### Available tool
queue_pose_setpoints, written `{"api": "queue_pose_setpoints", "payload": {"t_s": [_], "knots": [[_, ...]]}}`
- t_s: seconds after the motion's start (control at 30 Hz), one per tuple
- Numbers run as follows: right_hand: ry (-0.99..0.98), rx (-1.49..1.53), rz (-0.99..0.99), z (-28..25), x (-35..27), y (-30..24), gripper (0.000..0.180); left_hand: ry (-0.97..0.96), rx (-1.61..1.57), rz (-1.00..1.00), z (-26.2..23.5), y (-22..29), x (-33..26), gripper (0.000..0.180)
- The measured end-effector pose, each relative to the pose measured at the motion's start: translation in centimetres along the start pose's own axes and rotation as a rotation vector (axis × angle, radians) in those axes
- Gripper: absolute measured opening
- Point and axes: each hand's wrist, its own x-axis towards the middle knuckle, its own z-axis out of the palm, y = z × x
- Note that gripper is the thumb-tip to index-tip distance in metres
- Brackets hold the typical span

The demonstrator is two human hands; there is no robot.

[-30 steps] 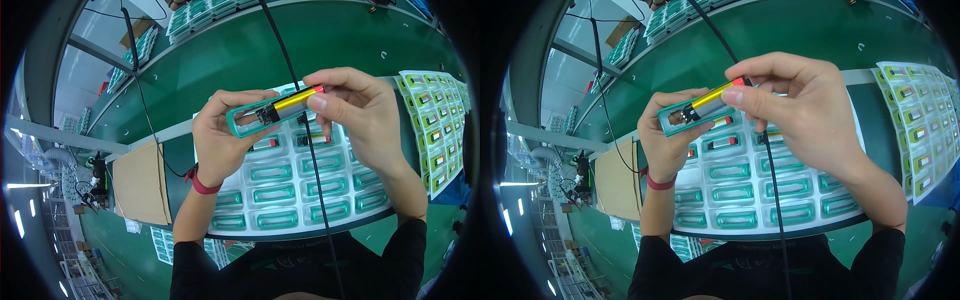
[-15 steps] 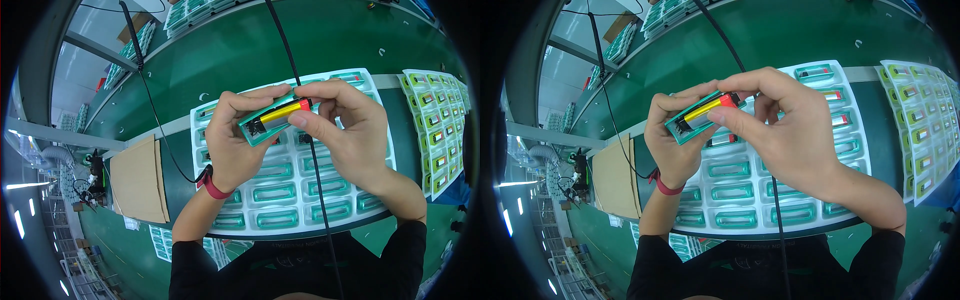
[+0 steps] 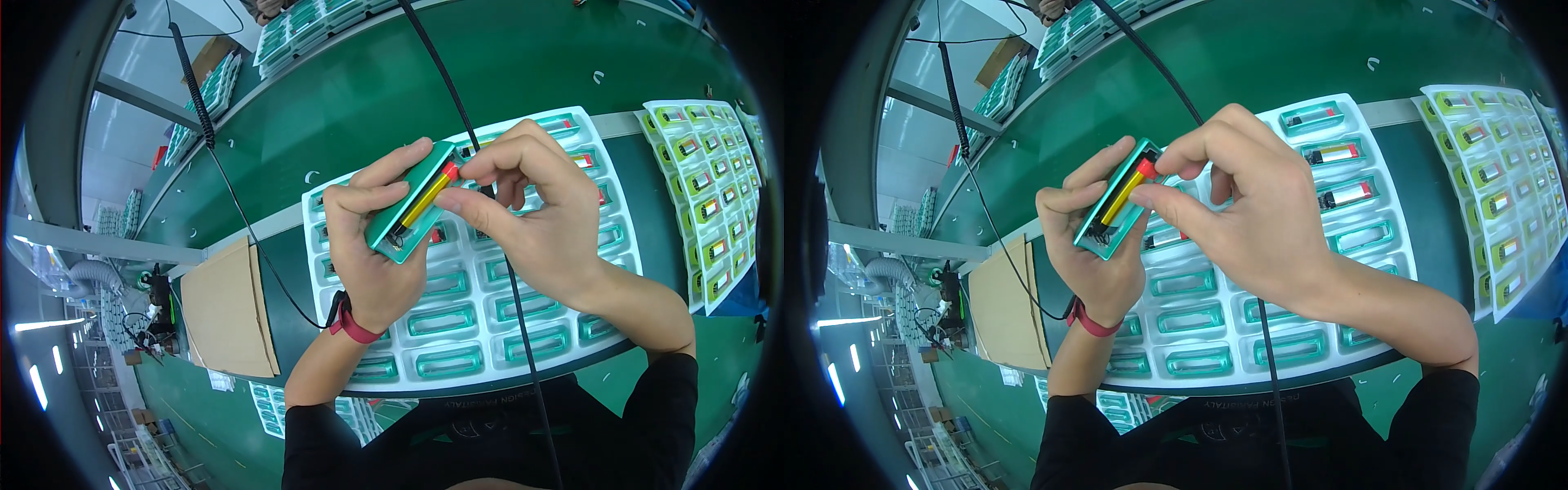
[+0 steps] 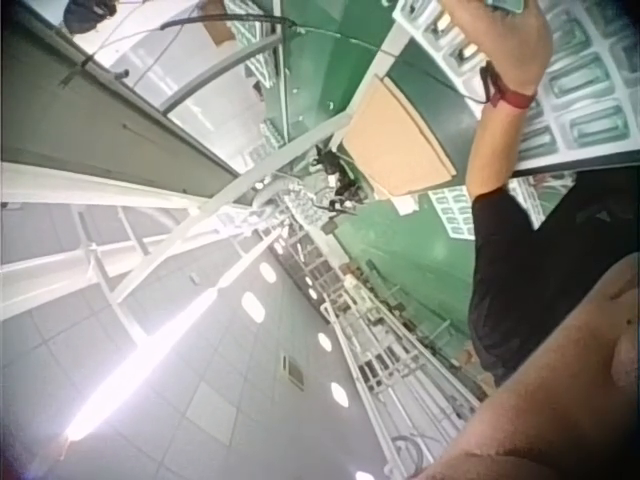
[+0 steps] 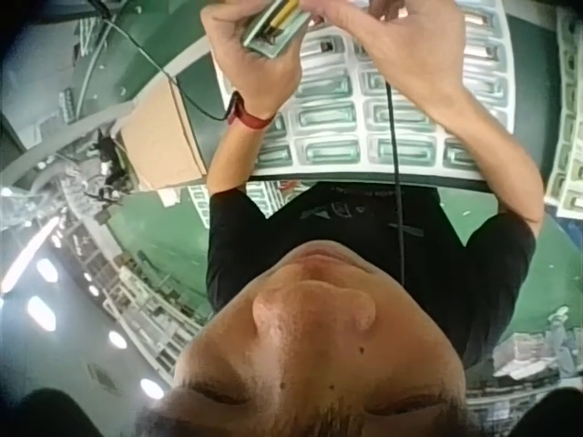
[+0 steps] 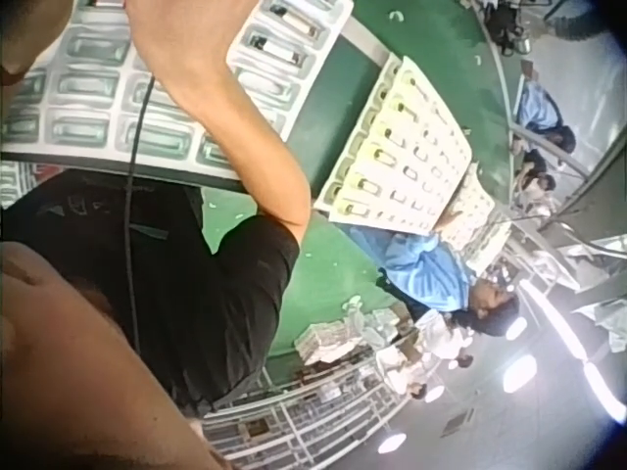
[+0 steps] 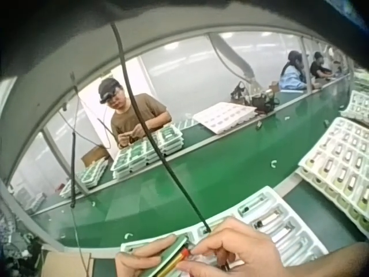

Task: The person assembles small electronic components by hand, joining batteries with circuit boards and placing the completed units into green plastic organizer trays.

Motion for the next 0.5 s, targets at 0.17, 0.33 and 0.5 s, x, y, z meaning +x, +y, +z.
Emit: {"api": "queue_pose_setpoints", "payload": {"t_s": [0.17, 0.33, 0.5], "knots": [[-0.022, 0.012, 0.033, 0.03, -0.06, 0.09, 0.023, 0.001, 0.027, -0.002, 0.09, -0.05, -0.12, 0.044], [-0.089, 0.011, 0.071, -0.24, 0.25, -0.05, 0.021, -0.001, 0.065, 0.026, -0.11, -0.27, -0.31, 0.044], [-0.073, 0.126, 0.062, 0.05, 0.33, 0.66, 0.023, -0.061, 0.257, 0.069, -0.41, -0.10, -0.17, 0.040]]}}
